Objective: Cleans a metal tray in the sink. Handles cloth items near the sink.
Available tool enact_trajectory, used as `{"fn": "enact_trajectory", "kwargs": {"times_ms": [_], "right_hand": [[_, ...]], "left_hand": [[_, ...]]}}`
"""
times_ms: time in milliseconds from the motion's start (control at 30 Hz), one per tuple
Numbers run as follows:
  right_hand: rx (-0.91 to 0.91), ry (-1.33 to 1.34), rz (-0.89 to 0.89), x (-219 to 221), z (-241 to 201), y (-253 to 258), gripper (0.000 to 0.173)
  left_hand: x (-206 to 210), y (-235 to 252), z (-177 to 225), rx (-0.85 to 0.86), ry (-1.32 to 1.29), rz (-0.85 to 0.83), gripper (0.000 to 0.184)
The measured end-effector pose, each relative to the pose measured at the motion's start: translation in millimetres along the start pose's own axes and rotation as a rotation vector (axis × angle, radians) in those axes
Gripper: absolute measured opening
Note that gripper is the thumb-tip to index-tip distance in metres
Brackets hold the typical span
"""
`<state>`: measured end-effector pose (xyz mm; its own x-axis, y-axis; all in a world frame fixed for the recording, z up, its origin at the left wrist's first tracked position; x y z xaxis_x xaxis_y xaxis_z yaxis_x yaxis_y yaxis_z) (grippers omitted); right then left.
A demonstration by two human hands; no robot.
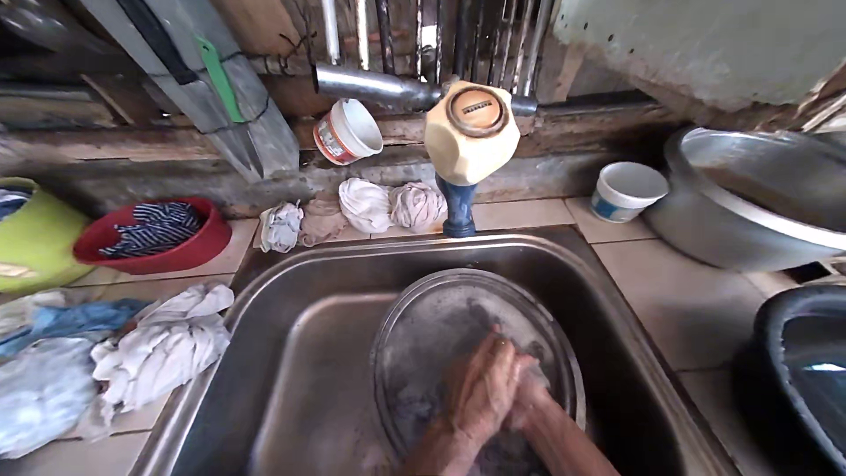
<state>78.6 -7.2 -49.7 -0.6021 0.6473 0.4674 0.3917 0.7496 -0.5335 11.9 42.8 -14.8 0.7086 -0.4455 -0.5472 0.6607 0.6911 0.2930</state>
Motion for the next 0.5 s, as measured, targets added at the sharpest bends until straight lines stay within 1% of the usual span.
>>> {"fn": "enact_trajectory", "kwargs": {"times_ms": [33, 67, 100, 133, 167, 200, 233, 267, 300, 333, 367, 400, 433, 467, 500], "right_hand": [[-0.007, -0.039, -0.032, 1.5, -2.8, 2.8, 0.037], [0.0, -0.084, -0.047, 4.4, -8.2, 7.8, 0.045], [-0.012, -0.158, -0.013, 4.7, -12.5, 14.5, 0.047], [-0.059, -0.266, 0.054, 2.0, -14.7, 21.7, 0.044], [-0.119, -0.429, 0.106, -3.5, -16.5, 27.0, 0.036], [-0.169, -0.656, 0.113, -10.3, -17.4, 30.7, 0.025], [-0.183, -0.908, 0.08, -15.2, -18.1, 32.4, 0.032], [-0.134, -1.132, 0.018, -16.7, -18.2, 32.2, 0.049], [-0.071, -1.307, -0.055, -16.2, -16.5, 32.1, 0.055], [-0.05, -1.413, -0.114, -14.5, -14.6, 31.5, 0.048], [-0.067, -1.427, -0.147, -13.3, -13.4, 31.9, 0.039], [-0.113, -1.338, -0.15, -13.0, -12.2, 34.1, 0.031], [-0.161, -1.146, -0.128, -12.6, -11.4, 36.1, 0.026], [-0.18, -0.887, -0.1, -10.9, -11.2, 37.0, 0.025], [-0.165, -0.63, -0.073, -8.7, -10.4, 37.3, 0.025]], "left_hand": [[-7.8, 3.5, -6.4, -0.062, 0.03, -0.016, 0.037], [-18.8, 9.5, -16.0, -0.18, 0.046, -0.048, 0.037], [-30.0, 15.5, -26.8, -0.305, 0.042, -0.089, 0.036], [-37.9, 19.1, -37.2, -0.409, 0.016, -0.138, 0.035], [-41.0, 19.9, -46.5, -0.472, -0.022, -0.207, 0.033], [-39.4, 18.2, -54.0, -0.489, -0.058, -0.299, 0.034], [-34.8, 15.7, -59.7, -0.474, -0.07, -0.395, 0.038], [-30.6, 14.1, -64.8, -0.464, -0.052, -0.476, 0.042], [-29.7, 13.8, -69.1, -0.491, -0.019, -0.516, 0.042], [-32.4, 14.4, -73.4, -0.558, 0.021, -0.508, 0.038], [-37.0, 15.5, -76.8, -0.635, 0.051, -0.457, 0.035], [-42.6, 17.0, -76.8, -0.692, 0.061, -0.388, 0.034], [-46.8, 18.2, -72.5, -0.706, 0.016, -0.299, 0.034], [-47.4, 18.5, -63.9, -0.663, -0.074, -0.198, 0.034], [-44.1, 18.3, -49.7, -0.58, -0.159, -0.11, 0.033]]}}
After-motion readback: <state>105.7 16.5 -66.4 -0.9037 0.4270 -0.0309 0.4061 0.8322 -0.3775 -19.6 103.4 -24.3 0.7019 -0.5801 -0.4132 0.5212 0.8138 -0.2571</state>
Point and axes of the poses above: each hand's wrist, its own y-axis towards the middle knuckle, its own x-axis out of the palm, z = x × y, the point moved 3 cm from there along y, towards the middle knuckle, and after that the axes turned 12 degrees about -y, right-handed, at the moved point
